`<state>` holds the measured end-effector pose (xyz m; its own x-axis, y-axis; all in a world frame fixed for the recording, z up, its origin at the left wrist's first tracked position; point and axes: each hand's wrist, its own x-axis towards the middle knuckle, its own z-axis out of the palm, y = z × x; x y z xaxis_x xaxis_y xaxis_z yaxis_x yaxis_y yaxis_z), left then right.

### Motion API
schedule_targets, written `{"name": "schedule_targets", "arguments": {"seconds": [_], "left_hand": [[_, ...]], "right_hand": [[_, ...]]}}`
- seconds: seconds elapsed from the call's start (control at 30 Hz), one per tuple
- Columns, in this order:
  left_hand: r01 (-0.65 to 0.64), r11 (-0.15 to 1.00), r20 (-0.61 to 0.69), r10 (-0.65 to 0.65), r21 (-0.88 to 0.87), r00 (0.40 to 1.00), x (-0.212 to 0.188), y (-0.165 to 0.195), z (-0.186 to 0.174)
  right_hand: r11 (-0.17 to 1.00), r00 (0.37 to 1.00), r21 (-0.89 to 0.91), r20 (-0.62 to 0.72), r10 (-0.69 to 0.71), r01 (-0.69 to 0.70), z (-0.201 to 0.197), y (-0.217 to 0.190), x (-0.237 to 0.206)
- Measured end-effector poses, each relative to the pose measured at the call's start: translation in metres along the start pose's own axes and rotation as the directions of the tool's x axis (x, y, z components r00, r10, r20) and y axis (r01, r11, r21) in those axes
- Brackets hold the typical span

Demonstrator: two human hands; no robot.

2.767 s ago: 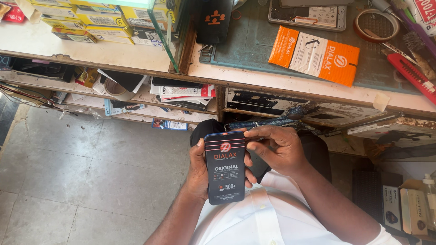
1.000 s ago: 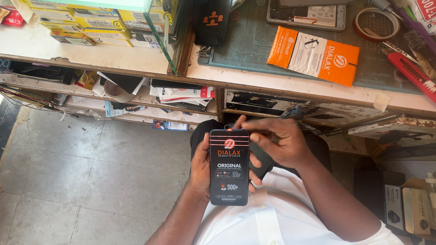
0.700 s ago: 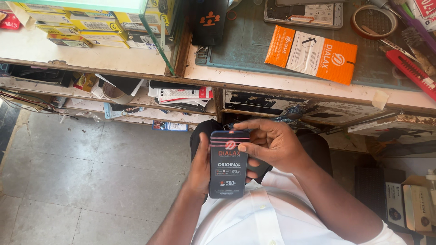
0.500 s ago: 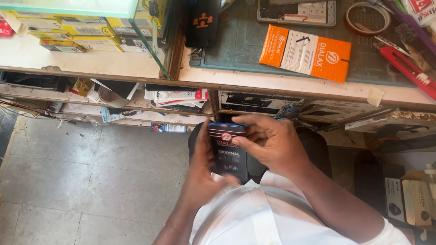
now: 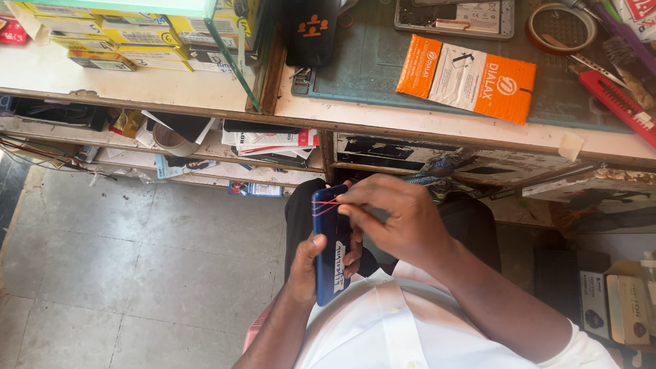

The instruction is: The person uses a screwdriver to remove screws from a disassembled mobile phone, then reassembles the phone casing. They secure the casing with rubber bands and handle a battery package.

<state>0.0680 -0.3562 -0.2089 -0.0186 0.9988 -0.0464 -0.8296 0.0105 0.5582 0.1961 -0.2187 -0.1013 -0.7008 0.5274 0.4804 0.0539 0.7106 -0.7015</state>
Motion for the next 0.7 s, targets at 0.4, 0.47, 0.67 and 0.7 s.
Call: {"name": "schedule_targets", "arguments": {"seconds": [0.4,0.47,0.67,0.7], "left_hand": [[0.091,0.867,-0.122,-0.035,0.489,0.992,0.004,0.016,0.029],[0.07,0.8,-0.13,0.01,0.596,0.991,0.006,0.019,0.036],[-0.118,0.41,0.005,0.267,0.904,0.964,0.004,0.031,0.056],[-0.079,0.373,-0.023,0.263,0.925,0.964,0.005,0.033,0.058]], "right_hand": [[0.985,0.994,-0.131,0.019,-0.11,0.111,-0.005,0.002,-0.004],[0.992,0.992,0.0,-0.021,-0.124,0.124,-0.006,0.008,-0.008],[0.854,0.947,0.431,0.254,0.197,-0.293,-0.029,0.019,-0.018],[0.869,0.941,0.386,0.254,0.222,-0.309,-0.03,0.018,-0.017]]}}
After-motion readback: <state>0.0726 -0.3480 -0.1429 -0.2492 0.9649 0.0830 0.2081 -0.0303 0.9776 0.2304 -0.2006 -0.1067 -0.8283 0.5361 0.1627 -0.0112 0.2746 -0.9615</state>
